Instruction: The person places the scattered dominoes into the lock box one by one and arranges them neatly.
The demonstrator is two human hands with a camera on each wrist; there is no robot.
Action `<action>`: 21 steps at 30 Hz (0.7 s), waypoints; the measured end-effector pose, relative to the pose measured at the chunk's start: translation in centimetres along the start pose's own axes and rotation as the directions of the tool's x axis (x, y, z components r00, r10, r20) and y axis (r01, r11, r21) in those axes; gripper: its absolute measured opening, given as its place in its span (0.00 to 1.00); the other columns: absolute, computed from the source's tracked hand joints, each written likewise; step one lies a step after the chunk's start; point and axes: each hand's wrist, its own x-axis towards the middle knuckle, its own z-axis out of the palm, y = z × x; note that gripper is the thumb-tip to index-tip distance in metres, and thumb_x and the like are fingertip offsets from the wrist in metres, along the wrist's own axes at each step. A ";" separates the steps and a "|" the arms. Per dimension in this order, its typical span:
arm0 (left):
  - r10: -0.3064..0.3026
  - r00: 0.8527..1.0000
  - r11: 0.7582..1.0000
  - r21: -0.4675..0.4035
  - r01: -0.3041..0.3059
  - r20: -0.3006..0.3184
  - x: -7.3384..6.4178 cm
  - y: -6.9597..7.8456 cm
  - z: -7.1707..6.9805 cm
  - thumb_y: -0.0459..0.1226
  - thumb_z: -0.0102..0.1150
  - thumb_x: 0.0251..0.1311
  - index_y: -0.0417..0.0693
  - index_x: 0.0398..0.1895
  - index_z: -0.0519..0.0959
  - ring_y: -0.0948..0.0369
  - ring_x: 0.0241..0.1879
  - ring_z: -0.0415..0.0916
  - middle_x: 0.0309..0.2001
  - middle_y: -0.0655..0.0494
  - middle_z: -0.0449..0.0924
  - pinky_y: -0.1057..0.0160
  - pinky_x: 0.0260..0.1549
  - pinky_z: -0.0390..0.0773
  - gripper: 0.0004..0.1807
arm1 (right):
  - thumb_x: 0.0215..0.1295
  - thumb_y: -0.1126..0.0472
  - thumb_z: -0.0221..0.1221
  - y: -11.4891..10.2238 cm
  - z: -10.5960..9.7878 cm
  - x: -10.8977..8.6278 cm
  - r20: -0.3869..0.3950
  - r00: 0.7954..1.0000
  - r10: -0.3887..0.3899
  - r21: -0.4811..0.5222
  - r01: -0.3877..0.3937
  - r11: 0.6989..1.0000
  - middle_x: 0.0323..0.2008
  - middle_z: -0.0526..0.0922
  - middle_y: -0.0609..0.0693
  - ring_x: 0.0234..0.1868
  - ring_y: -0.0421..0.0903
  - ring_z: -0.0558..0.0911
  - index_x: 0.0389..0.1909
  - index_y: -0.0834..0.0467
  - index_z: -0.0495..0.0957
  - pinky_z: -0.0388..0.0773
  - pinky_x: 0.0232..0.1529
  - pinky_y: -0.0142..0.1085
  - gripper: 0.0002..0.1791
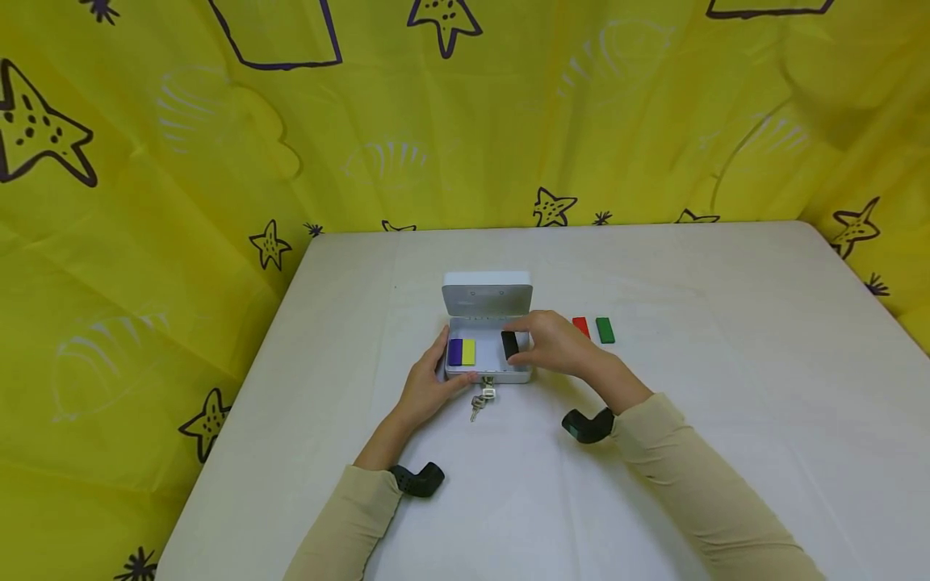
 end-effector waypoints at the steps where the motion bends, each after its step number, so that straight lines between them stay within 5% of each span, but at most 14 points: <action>1: 0.004 1.000 1.000 -0.003 -0.004 0.000 0.0 0.0 0.0 0.44 0.66 0.52 0.42 0.71 0.47 0.54 0.68 0.46 0.70 0.49 0.47 0.54 0.63 0.51 0.50 | 0.46 0.60 0.71 -0.1 0.1 0.1 -0.003 1.000 0.001 -0.001 -0.001 1.000 0.46 0.81 0.56 0.49 0.53 0.77 0.49 0.65 0.78 0.73 0.50 0.44 0.27; 21: 0.008 1.000 1.000 -0.003 -0.008 0.000 0.0 0.0 0.0 0.44 0.66 0.51 0.41 0.71 0.47 0.53 0.68 0.47 0.70 0.48 0.48 0.54 0.63 0.53 0.50 | 0.48 0.59 0.70 -0.7 2.0 1.4 -0.003 0.998 0.058 0.013 -0.058 0.998 0.48 0.80 0.56 0.49 0.53 0.77 0.50 0.64 0.78 0.73 0.51 0.44 0.27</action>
